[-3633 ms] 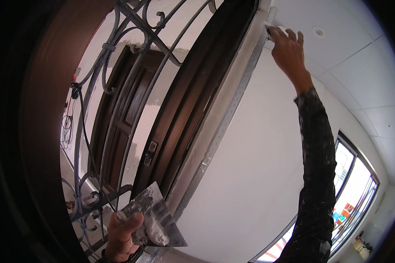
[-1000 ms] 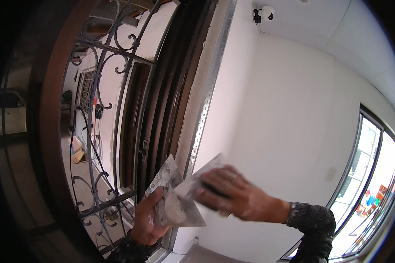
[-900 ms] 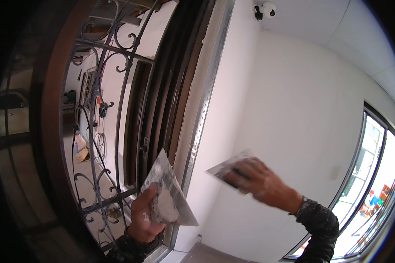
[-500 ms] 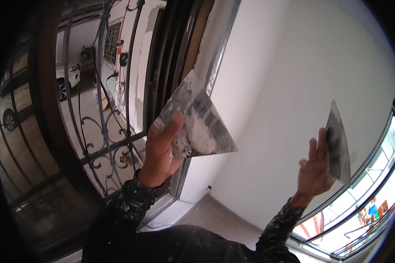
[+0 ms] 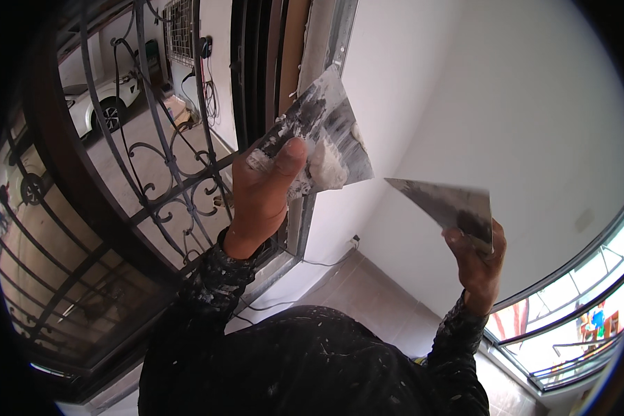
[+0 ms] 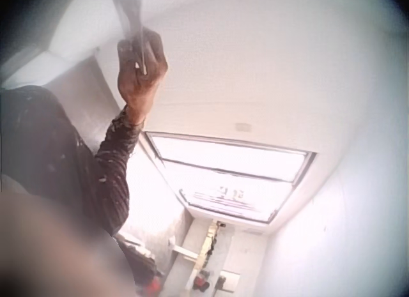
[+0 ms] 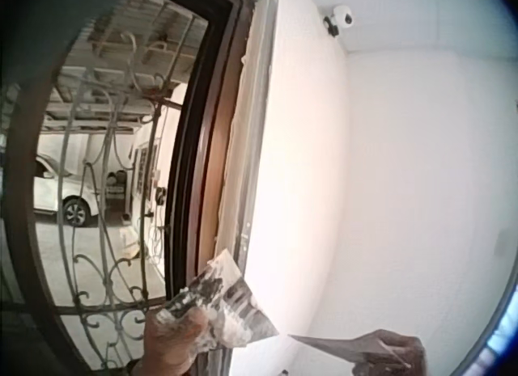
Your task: The person applies plaster to the wall around a window frame using a trowel and a smaller scraper. They repeatedly transfer plaster from the trowel to the scraper and smooth the surface along the frame edges.
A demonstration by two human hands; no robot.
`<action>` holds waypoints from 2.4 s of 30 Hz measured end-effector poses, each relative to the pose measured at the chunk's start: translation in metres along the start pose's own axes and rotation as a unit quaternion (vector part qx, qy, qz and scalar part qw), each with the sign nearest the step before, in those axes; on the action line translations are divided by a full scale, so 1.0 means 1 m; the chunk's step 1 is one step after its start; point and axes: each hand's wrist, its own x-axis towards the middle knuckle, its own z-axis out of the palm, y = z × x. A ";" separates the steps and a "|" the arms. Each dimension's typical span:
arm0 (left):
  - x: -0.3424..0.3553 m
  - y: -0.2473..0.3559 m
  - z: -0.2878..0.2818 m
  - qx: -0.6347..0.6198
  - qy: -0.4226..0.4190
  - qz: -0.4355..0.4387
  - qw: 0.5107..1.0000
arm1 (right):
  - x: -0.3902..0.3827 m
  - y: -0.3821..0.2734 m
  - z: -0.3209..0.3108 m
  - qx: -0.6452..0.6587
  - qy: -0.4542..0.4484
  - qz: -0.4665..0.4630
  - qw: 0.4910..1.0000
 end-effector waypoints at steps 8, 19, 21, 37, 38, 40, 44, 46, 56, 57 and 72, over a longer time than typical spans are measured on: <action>-0.009 0.000 0.002 0.182 0.015 0.101 0.978 | 0.015 0.001 0.039 -0.178 -0.016 -0.205 0.962; -0.024 -0.006 -0.018 0.206 -0.027 0.225 0.952 | 0.038 0.004 0.060 -0.259 0.001 -0.284 0.923; -0.018 -0.001 -0.020 0.206 -0.036 0.255 0.944 | 0.043 0.001 0.061 -0.268 0.010 -0.298 0.916; -0.023 0.033 -0.078 0.124 0.034 0.134 0.983 | 0.226 -0.126 0.004 -0.154 0.186 -0.114 0.964; -0.023 0.031 -0.082 0.114 0.054 0.128 0.984 | 0.255 -0.132 0.004 -0.046 0.190 -0.201 0.960; -0.024 0.027 -0.093 0.096 0.067 0.105 0.988 | 0.300 -0.154 -0.013 -0.005 0.152 -0.146 0.978; -0.027 0.021 -0.116 0.086 0.075 0.087 0.990 | 0.366 -0.170 -0.020 0.077 0.122 -0.156 0.977; -0.027 0.020 -0.121 0.080 0.088 0.090 0.989 | 0.386 -0.173 -0.018 0.071 0.123 -0.168 0.976; -0.031 0.028 -0.121 0.025 0.127 0.085 0.988 | 0.425 -0.168 0.000 0.053 0.173 -0.138 0.974; -0.030 0.029 -0.122 0.027 0.114 0.079 0.990 | 0.428 -0.166 0.000 0.047 0.176 -0.137 0.974; -0.028 0.014 -0.118 -0.016 0.179 0.123 0.976 | 0.409 -0.178 -0.017 0.031 0.166 -0.160 0.973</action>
